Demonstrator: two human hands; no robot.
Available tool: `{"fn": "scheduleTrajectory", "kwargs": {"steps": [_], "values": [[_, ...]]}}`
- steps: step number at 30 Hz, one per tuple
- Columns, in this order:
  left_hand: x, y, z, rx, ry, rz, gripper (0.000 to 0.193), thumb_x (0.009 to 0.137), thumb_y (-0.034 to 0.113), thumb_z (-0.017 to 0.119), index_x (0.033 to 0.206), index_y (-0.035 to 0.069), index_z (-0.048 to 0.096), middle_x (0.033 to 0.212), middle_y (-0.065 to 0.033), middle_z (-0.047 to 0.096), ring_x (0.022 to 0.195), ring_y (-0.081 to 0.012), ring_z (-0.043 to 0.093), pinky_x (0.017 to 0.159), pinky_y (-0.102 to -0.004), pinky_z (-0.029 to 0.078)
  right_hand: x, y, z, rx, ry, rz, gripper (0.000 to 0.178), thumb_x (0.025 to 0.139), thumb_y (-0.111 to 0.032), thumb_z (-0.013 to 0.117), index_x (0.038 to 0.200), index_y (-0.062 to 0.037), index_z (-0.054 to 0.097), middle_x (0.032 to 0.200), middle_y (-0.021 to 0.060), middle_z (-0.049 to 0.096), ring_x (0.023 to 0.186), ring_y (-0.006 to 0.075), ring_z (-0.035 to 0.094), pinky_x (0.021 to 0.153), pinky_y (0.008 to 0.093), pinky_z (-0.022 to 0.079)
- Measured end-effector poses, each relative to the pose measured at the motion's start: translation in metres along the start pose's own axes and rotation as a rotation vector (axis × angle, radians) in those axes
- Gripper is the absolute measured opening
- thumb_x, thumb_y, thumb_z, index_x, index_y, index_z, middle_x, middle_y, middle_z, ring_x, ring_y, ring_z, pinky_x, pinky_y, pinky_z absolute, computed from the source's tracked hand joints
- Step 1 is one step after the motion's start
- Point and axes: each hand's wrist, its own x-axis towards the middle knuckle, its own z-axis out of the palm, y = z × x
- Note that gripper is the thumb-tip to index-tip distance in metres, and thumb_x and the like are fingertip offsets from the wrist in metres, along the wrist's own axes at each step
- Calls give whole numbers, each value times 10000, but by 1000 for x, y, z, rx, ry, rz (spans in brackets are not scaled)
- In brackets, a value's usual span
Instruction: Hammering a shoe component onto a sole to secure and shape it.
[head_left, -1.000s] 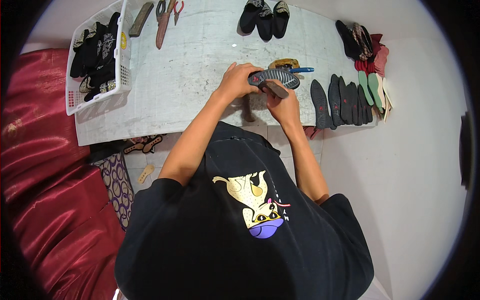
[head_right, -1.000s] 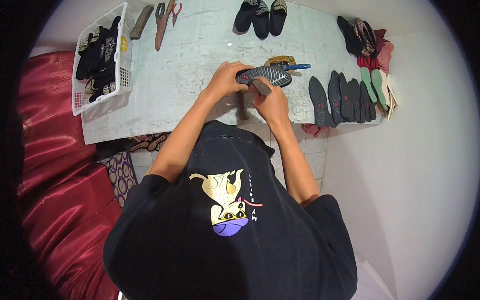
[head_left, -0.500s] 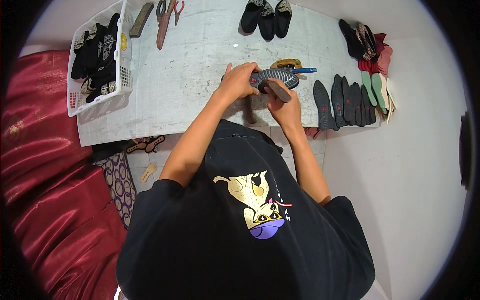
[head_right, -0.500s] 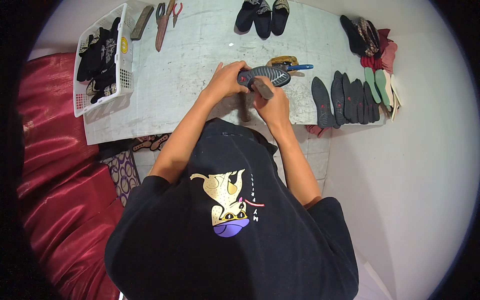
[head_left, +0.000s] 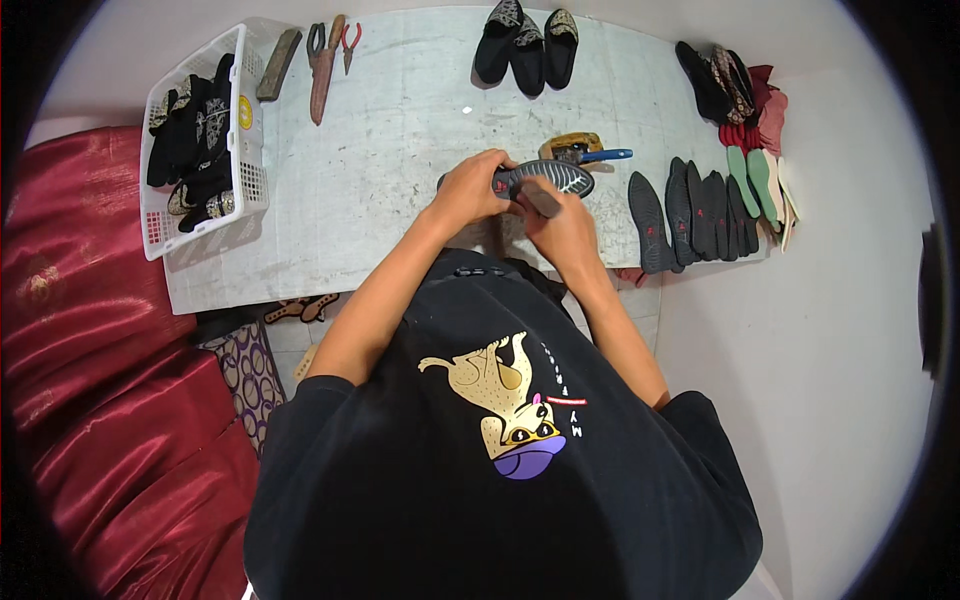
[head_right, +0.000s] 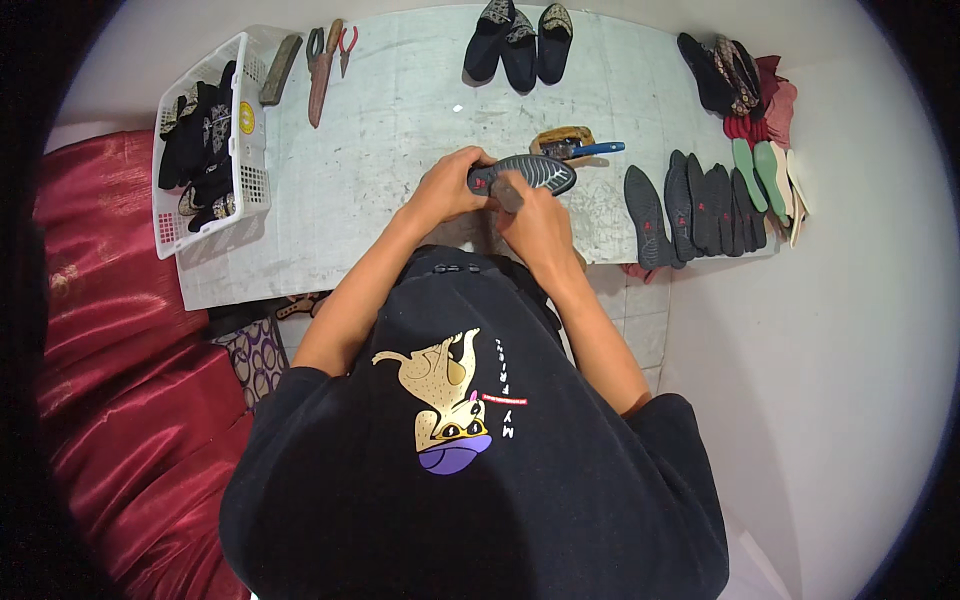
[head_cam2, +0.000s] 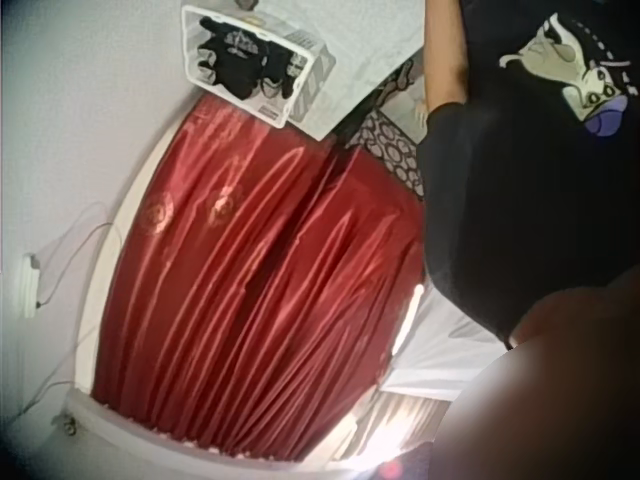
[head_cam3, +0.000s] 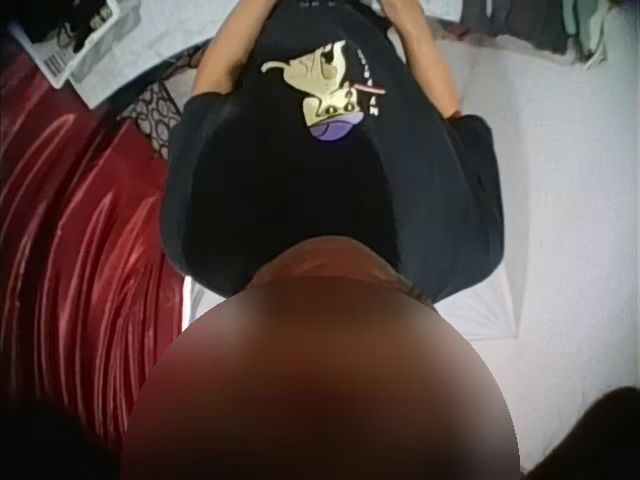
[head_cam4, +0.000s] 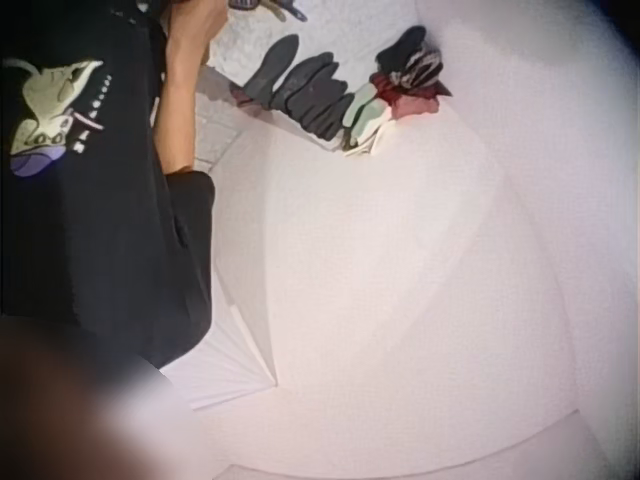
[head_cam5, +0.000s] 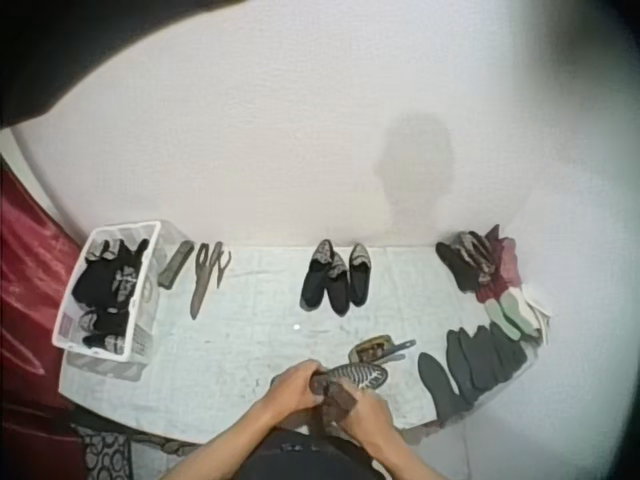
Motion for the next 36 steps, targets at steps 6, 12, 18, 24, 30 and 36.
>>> {"fn": "scheduleTrajectory", "kwargs": {"steps": [6, 12, 18, 24, 30, 36], "values": [[-1, 0, -1, -15, -33, -75, 665, 630, 254, 991, 1185, 10, 717, 1168, -179, 763, 1118, -375, 729, 947, -435, 565, 4, 11, -7, 162, -25, -136, 402, 870, -97, 725, 1265, -158, 687, 838, 219, 754, 813, 456, 741, 686, 541, 582], [6, -5, -1, -71, -24, -141, 735, 526, 326, 1037, 1132, 38, 735, 1098, -186, 768, 1054, -403, 729, 913, -467, 566, 17, 12, -14, 265, 22, -173, 317, 960, -115, 751, 1274, -135, 715, 920, 199, 776, 809, 430, 748, 676, 456, 587], [8, -2, 2, 21, -47, -160, 737, 550, 292, 1041, 1160, 24, 726, 1128, -182, 772, 1081, -369, 738, 942, -422, 570, 32, 14, -20, 45, -95, -61, 244, 939, -152, 747, 1183, -147, 729, 866, 206, 761, 818, 455, 736, 673, 521, 579], [6, 1, -1, 43, -66, -179, 759, 532, 309, 1055, 1154, 22, 729, 1130, -187, 771, 1110, -383, 727, 968, -448, 559, 44, 23, -21, 14, -80, -61, 248, 947, -159, 732, 1194, -147, 732, 879, 226, 758, 849, 477, 730, 700, 544, 581], [5, -5, -3, 36, -69, -172, 749, 537, 312, 1049, 1160, 36, 736, 1153, -176, 771, 1116, -378, 724, 977, -449, 555, 46, 15, -19, 26, -131, -8, 211, 947, -166, 740, 1157, -145, 747, 874, 236, 754, 857, 482, 727, 709, 535, 580], [0, -6, -4, 18, -35, -193, 739, 549, 310, 1043, 1166, 45, 735, 1152, -178, 772, 1117, -383, 722, 985, -454, 552, 41, 18, -15, 112, -42, -69, 253, 930, -122, 741, 1182, -143, 733, 883, 224, 760, 857, 474, 730, 705, 530, 580]]}}
